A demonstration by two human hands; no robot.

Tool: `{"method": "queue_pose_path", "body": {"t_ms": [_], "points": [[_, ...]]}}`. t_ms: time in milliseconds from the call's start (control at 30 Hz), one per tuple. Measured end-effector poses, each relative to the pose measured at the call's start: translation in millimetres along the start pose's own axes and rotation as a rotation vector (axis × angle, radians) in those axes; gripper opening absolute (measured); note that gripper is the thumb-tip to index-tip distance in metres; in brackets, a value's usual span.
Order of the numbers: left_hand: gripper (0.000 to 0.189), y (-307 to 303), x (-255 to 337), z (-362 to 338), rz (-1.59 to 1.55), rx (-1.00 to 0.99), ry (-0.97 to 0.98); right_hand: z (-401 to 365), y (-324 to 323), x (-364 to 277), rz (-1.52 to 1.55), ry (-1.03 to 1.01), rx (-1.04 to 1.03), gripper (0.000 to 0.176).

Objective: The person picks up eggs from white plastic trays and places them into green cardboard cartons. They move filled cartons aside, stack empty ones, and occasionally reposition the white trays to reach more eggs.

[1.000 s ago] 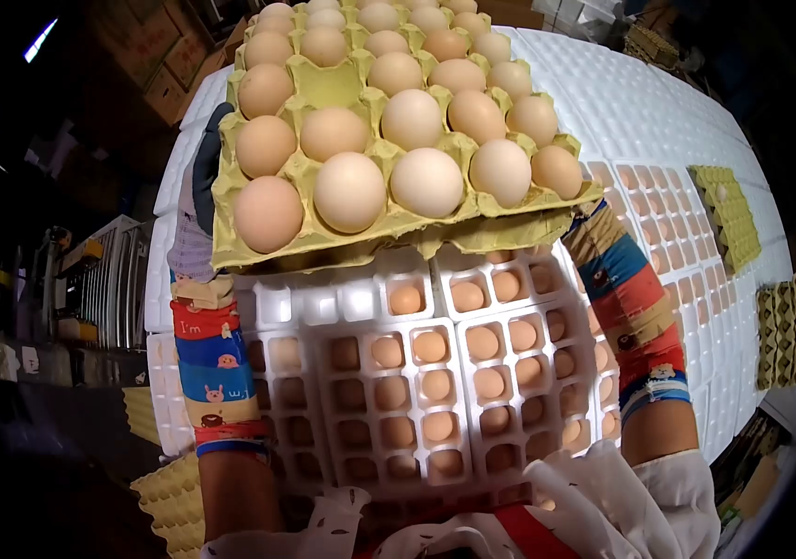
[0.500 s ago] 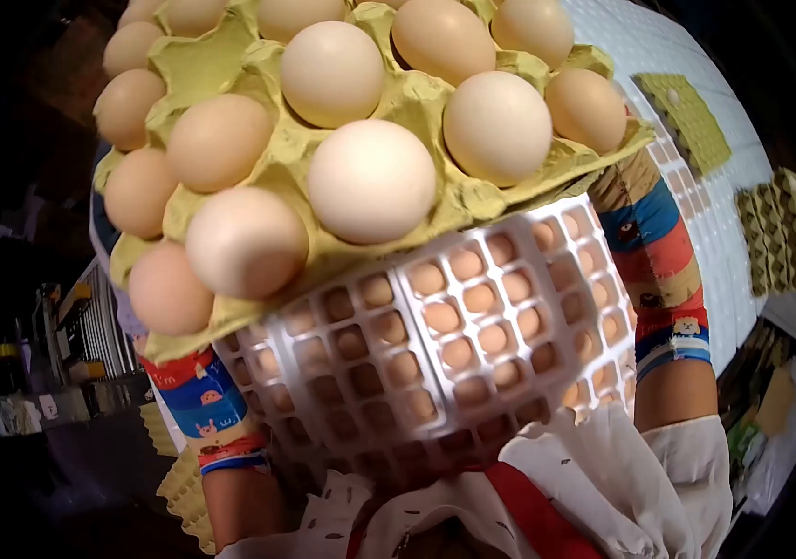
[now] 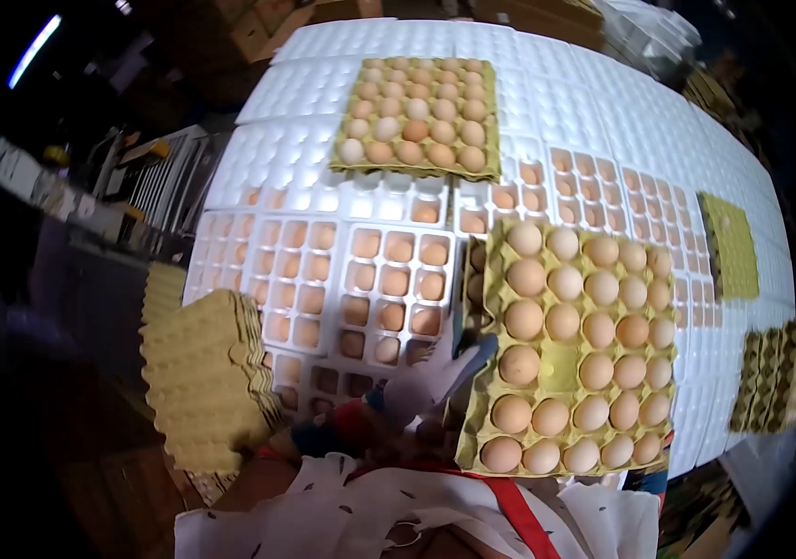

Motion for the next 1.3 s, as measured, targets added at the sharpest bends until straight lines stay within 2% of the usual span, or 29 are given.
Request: {"method": "queue_pose_path", "body": {"t_ms": [33,100,133,167,200,233,267,300,333,367,400,433,467,533,567,600,633,667,733,767,833,967,1167,1300], "points": [[0.062,2.8,-15.7,4.0,-0.027,-0.037,-0.095,4.5,1.2,4.7,0.046,-0.014,-0.007,0.061],[0.063,-14.5,51.1,4.8,-0.008,-0.287,-0.126,13.4,0.8,7.2,0.114,-0.059,-0.036,0.06],[0.055,-28.4,26.0,14.3,0.118,-0.318,-0.243,18.8,-3.2,4.8,0.148,-0.086,-0.057,0.06],[0.047,-55.3,27.8,17.7,0.235,-0.324,-0.085,24.8,-9.8,-2.5,0.184,-0.115,-0.08,0.06],[0.049,-83.2,27.0,33.2,0.26,-0.225,-0.365,25.8,-31.1,-9.0,0.23,-0.124,-0.06,0.06],[0.041,-120.0,53.4,30.1,-0.004,-0.21,-0.193,26.2,-57.8,-17.4,0.273,-0.105,0.011,0.06],[0.045,-159.2,60.4,46.7,0.123,0.033,0.004,22.1,-85.4,-43.0,0.295,-0.067,0.127,0.053],[0.04,-192.8,89.3,52.4,0.076,0.187,0.187,17.9,-112.9,-68.8,0.319,-0.031,0.244,0.048],[0.038,-231.5,99.6,62.5,0.115,0.326,0.082,21.8,-120.5,-110.5,0.319,-0.246,0.299,0.045],[0.042,-266.0,103.2,81.9,0.164,0.416,0.278,26.2,-119.6,-162.0,0.311,-0.46,0.353,0.043],[0.045,-311.6,85.7,114.8,0.104,0.455,0.248,33.6,-102.5,-229.0,0.167,-0.47,0.41,0.041],[0.048,-348.4,61.9,146.3,0.044,0.495,0.218,42.0,-72.8,-292.5,0.13,-0.49,0.315,0.042],[0.051,-353.7,56.5,160.1,-0.128,0.412,0.157,54.7,-41.4,-347.0,0.135,-0.508,0.149,0.042],[0.059,-364.9,43.6,188.0,-0.462,0.245,0.033,127.7,4.3,-404.6,0.201,-0.504,-0.068,0.047],[0.074,-347.5,65.6,172.9,-0.315,0.16,-0.019,154.7,26.3,-433.1,0.084,-0.466,-0.115,0.062],[0.077,-337.3,72.3,170.0,-0.275,0.197,-0.028,184.8,48.6,-459.1,0.083,-0.302,-0.101,0.078],[0.081,-335.1,71.7,171.5,-0.236,0.237,-0.041,208.1,67.8,-478.5,0.089,-0.254,-0.152,0.089],[0.081,-342.4,65.5,176.0,-0.262,0.208,-0.035,213.4,87.0,-502.3,0.105,-0.123,-0.109,0.073],[0.082,-357.5,49.5,186.2,-0.317,0.145,-0.04,237.3,108.9,-529.1,0.08,-0.119,-0.068,0.072],[0.082,-354.5,54.9,182.7,-0.389,0.163,-0.109,248.1,114.4,-536.6,0.068,-0.132,-0.051,0.072],[0.079,-352.6,57.0,184.0,-0.47,0.048,-0.054,263.6,116.8,-541.4,0.063,-0.163,-0.038,0.071],[0.065,-360.8,62.5,192.5,-0.452,0.057,-0.114,274.1,116.0,-543.1,0.05,-0.231,-0.04,0.069],[0.066,-360.0,73.0,181.4,-0.293,0.083,-0.036,264.3,107.6,-546.1,-0.029,-0.379,-0.016,0.067],[0.066,-350.8,92.9,163.5,-0.127,0.109,0.043,225.2,82.3,-542.3,-0.135,-0.531,0.029,0.066]]}}
Point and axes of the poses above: each hand's wrist, its own z-axis towards the middle knuckle, its own y-axis out of the palm, x = y × z, the point moved 3 cm from there along z, towards the middle knuckle, and after that the axes turned 14 degrees about -x, right-handed, at the moved point
